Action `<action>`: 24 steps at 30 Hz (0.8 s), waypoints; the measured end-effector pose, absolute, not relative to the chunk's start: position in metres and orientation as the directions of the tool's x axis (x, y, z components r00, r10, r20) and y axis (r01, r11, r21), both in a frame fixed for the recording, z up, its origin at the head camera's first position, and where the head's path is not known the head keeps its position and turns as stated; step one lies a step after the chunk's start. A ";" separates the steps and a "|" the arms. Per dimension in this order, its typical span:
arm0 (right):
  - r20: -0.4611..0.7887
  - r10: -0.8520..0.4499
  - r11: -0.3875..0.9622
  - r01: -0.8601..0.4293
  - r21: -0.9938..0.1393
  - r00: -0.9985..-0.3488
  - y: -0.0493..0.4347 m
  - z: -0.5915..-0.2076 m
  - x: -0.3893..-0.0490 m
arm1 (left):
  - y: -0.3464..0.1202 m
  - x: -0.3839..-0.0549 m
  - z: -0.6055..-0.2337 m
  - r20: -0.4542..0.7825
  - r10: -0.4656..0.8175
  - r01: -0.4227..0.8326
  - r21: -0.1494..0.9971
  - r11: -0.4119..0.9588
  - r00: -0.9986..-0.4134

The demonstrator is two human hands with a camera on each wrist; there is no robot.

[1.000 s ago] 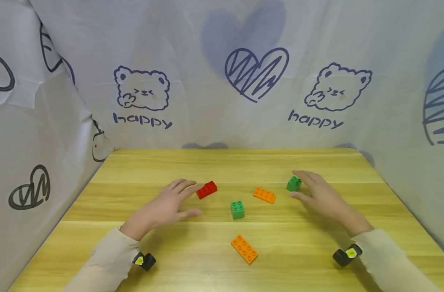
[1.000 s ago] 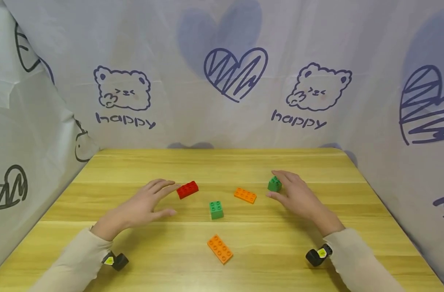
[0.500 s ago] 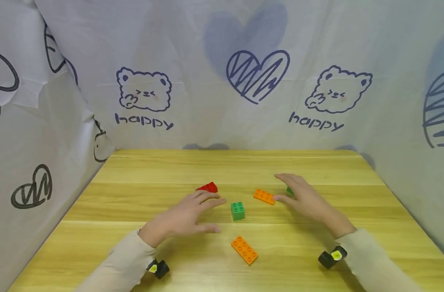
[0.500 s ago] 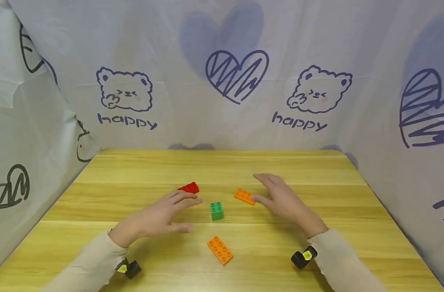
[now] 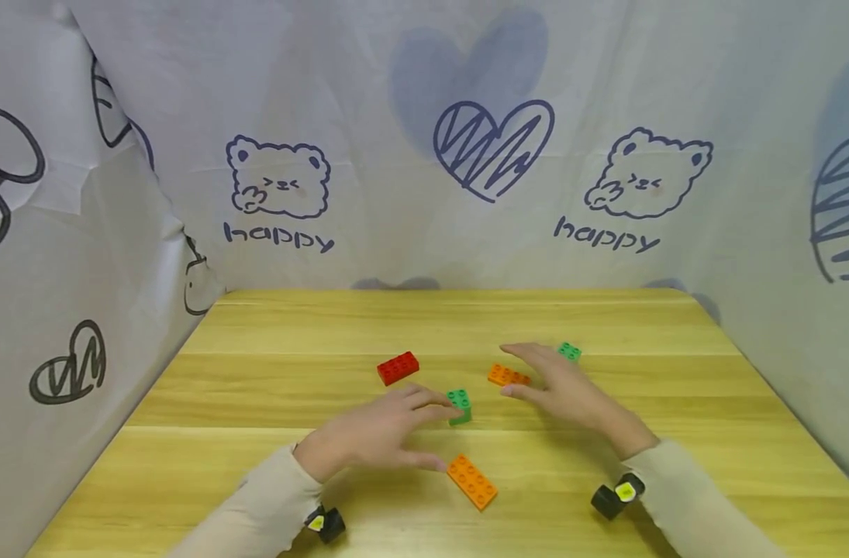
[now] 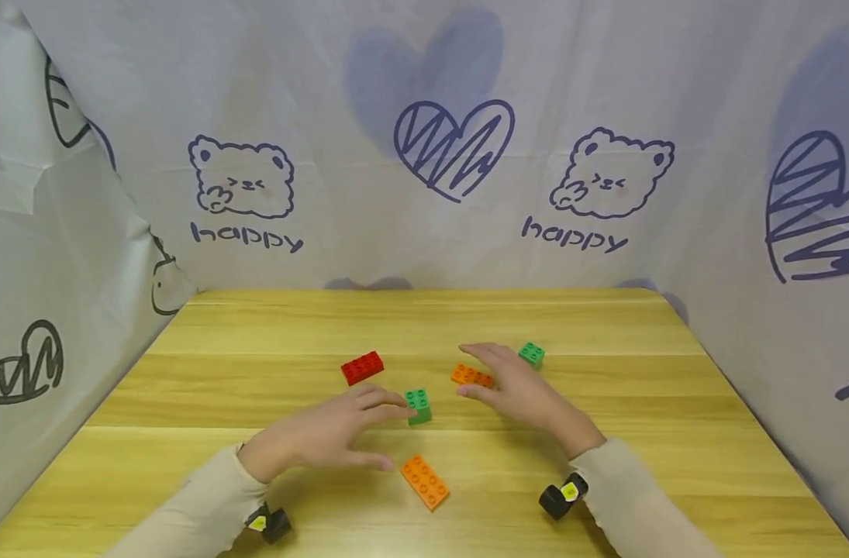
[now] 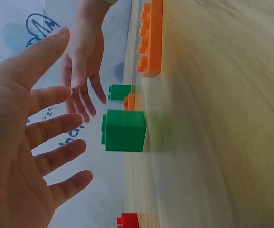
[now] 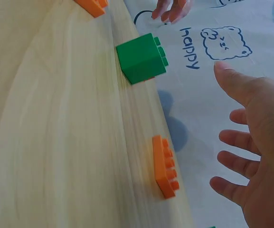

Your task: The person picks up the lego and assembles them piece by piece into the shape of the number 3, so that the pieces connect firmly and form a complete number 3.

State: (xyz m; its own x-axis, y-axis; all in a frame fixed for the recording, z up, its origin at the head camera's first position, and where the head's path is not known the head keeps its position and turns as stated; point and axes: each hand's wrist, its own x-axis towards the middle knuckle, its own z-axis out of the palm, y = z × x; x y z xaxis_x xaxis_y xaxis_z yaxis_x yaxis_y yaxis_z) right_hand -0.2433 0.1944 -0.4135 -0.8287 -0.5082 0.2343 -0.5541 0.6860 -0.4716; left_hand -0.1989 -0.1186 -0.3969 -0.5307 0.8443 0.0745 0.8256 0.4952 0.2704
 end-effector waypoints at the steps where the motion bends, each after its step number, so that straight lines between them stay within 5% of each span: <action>1: 0.231 -0.508 0.683 -0.552 -0.478 -0.830 0.192 -0.414 -0.243 | -0.117 -0.199 -0.398 0.074 0.852 0.833 0.265 0.485 -0.519; 24: 0.130 -0.698 0.511 -0.617 -0.599 -0.705 0.156 -0.431 -0.249 | -0.091 -0.200 -0.412 0.050 0.938 0.918 0.229 0.324 -0.344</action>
